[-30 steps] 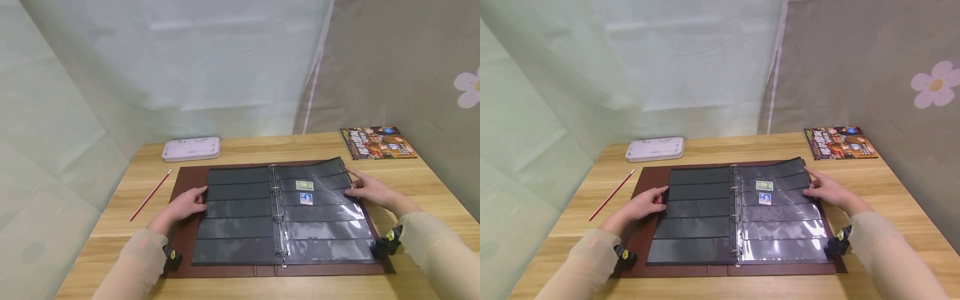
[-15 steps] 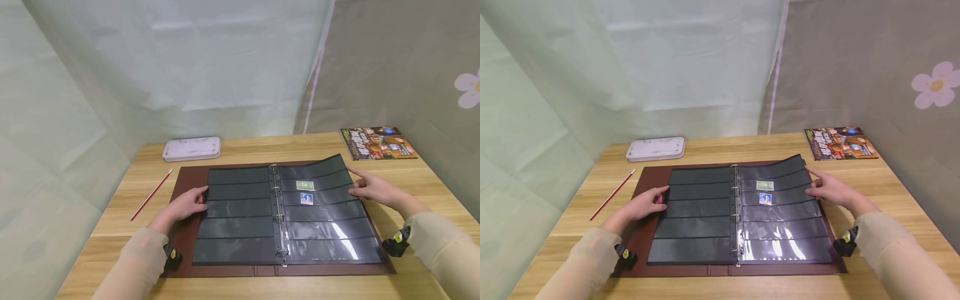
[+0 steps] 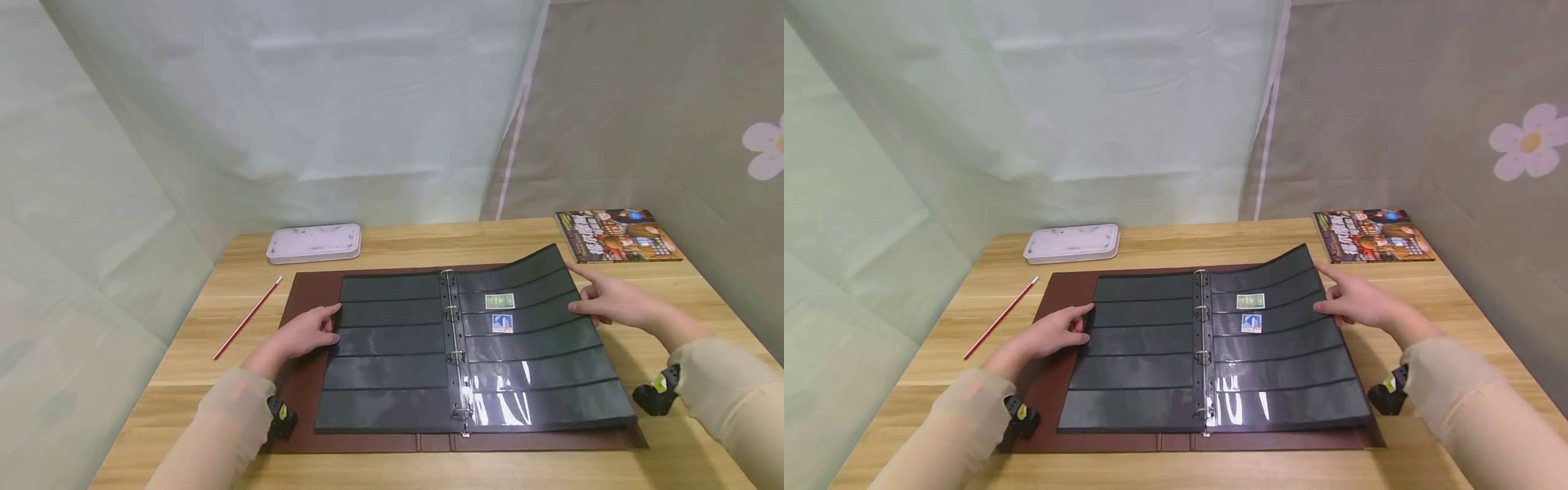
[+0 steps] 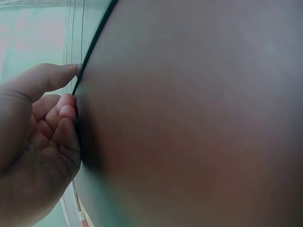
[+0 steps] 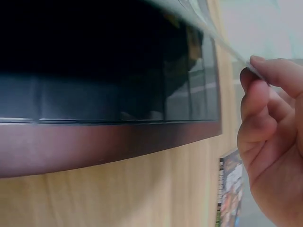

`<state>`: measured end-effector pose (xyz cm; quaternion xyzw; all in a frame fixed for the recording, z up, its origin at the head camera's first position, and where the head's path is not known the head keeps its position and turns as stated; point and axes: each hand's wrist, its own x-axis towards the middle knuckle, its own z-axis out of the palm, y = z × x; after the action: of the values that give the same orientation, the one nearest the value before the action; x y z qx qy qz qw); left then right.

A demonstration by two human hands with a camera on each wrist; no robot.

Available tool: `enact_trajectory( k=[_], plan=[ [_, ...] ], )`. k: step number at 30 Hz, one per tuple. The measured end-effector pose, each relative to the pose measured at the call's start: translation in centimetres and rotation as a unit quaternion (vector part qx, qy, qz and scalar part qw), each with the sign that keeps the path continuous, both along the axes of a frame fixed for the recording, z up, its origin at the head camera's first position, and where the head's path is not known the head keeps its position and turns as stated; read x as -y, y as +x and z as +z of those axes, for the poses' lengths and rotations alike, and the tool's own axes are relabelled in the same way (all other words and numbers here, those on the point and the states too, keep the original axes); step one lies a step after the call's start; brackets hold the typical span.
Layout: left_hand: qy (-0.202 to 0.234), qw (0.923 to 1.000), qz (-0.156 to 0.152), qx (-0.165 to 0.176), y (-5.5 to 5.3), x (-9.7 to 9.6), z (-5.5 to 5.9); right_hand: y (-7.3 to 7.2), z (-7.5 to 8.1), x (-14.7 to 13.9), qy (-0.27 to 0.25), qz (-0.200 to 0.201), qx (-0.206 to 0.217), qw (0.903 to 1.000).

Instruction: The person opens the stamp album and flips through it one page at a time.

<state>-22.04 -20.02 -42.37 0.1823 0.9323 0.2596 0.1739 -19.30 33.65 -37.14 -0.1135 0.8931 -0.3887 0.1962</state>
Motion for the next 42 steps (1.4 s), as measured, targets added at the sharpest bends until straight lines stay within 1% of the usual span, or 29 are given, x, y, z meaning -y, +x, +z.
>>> enact_trajectory(
  k=[7,10,14,17,24,34,42],
  plan=[
    [-0.002,1.0000,-0.003,-0.004,0.1,-0.1,0.1,-0.2,2.0,0.4,-0.016,-0.003,0.009,0.9998],
    [-0.004,1.0000,-0.004,-0.004,0.1,-0.1,0.1,-0.2,2.7,0.6,-0.015,-0.003,0.002,0.9999],
    [-0.004,1.0000,0.003,0.001,0.1,0.0,0.1,-0.2,3.6,0.9,-0.008,-0.003,-0.012,0.9999],
    [0.000,1.0000,0.007,0.005,0.1,-0.1,0.0,-0.3,4.2,1.0,-0.004,-0.002,-0.015,0.9999],
    [0.001,1.0000,0.007,0.005,0.0,-0.1,-0.1,-0.5,5.0,1.2,-0.001,0.003,-0.007,1.0000],
    [-0.001,0.9999,0.010,0.003,0.0,-0.1,-0.2,-0.8,6.1,1.6,-0.010,0.018,-0.012,0.9997],
    [-0.004,0.9999,0.011,0.005,0.1,-0.3,0.0,-0.9,7.1,2.1,0.006,0.024,-0.022,0.9994]
  ],
)
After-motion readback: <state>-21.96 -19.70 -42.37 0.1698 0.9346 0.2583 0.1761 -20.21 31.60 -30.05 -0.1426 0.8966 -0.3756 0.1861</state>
